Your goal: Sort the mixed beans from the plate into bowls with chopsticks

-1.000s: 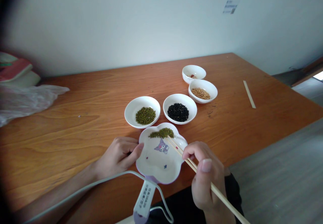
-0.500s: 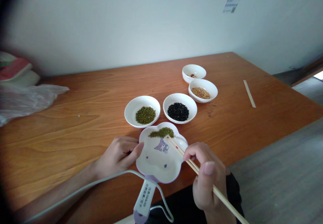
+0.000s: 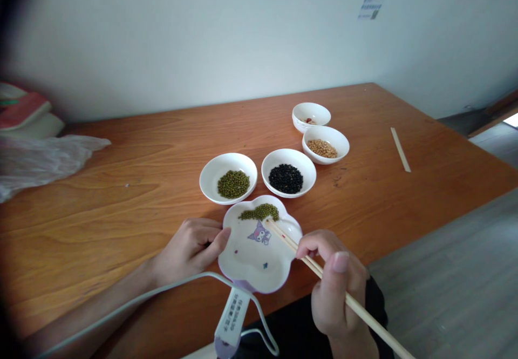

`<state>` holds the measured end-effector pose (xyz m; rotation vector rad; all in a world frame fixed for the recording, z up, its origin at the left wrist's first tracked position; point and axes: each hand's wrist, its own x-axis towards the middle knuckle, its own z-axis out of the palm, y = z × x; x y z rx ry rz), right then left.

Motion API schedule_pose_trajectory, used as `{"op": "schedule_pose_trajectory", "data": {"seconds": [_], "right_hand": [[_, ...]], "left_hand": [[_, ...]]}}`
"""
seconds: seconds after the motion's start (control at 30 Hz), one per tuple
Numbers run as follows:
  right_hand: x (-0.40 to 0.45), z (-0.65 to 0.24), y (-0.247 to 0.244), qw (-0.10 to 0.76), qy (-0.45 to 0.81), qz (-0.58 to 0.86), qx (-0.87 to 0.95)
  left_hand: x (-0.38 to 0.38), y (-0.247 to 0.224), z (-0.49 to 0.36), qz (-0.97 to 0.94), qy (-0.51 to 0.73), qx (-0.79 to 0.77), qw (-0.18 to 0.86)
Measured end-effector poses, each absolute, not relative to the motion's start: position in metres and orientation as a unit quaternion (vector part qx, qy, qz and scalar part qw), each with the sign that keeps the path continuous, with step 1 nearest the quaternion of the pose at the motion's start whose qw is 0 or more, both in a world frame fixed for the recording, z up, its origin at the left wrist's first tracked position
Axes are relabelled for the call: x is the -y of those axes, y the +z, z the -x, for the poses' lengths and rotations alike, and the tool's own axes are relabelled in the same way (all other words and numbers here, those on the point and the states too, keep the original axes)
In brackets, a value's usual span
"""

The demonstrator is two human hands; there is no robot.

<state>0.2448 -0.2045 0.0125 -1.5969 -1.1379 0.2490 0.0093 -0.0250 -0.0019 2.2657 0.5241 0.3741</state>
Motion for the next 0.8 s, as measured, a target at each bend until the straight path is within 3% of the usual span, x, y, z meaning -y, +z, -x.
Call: {"op": "schedule_pose_trajectory", "data": {"seconds": [0.3, 0.5, 0.63, 0.8], "right_hand": [[0.200, -0.238, 0.027, 0.619, 0.109, 0.646, 0.434], [0.150, -0.215, 0.059, 0.681, 0.118, 0.578, 0.435], [0.128, -0.208, 0.068, 0.650, 0.160, 0.574, 0.472], [0.163, -0.228, 0.054, 0.618, 0.100, 0.633, 0.455]], "left_hand": [[0.026, -0.002, -0.009, -0.890, 0.150, -0.203, 0.379], [0.025, -0.008, -0.010, -0.892, 0.157, -0.195, 0.376], [0.025, -0.009, -0.011, -0.897, 0.162, -0.189, 0.366], [0.024, -0.007, -0.012, -0.898, 0.173, -0.186, 0.360]]}}
